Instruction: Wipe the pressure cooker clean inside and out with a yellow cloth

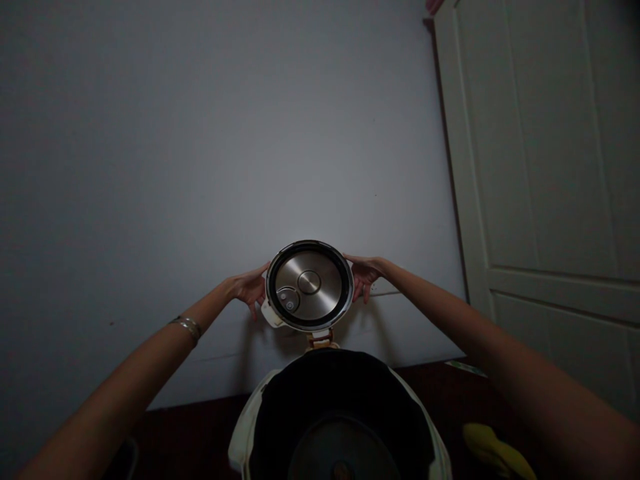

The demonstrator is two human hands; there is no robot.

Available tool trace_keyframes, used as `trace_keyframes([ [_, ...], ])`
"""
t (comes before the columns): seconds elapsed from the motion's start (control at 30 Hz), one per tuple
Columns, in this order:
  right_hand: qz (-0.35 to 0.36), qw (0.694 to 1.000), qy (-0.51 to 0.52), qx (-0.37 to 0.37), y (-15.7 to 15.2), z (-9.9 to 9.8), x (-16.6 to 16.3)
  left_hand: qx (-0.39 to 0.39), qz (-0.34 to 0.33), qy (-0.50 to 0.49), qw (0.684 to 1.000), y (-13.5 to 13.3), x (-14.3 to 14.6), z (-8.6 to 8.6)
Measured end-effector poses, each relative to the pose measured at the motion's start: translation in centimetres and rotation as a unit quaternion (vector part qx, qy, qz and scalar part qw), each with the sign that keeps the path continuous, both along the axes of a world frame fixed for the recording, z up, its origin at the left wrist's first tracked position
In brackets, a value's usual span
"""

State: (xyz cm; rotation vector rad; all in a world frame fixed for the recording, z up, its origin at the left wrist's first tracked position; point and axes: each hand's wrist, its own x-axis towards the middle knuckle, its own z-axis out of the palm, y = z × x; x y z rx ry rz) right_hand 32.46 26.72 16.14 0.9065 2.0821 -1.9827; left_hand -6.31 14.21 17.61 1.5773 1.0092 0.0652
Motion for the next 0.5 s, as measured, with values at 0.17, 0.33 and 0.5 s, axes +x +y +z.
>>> trace_keyframes([
  [0.17,0.019,0.999,0.031,0.003,-0.9,0.1,0.6,-0.002,0.001,-0.012,1.000,-0.8,0.1,0.5],
  [0.33,-0.006,0.999,0.050,-0.005,-2.5,0.4,1.1,0.023,0.000,-0.016,1.000,-2.7,0.8,0.7],
  [0.5,-0.032,0.997,0.072,0.012,-5.3,0.6,2.0,0.052,0.033,-0.043,0.997,-4.5,1.4,0.4],
])
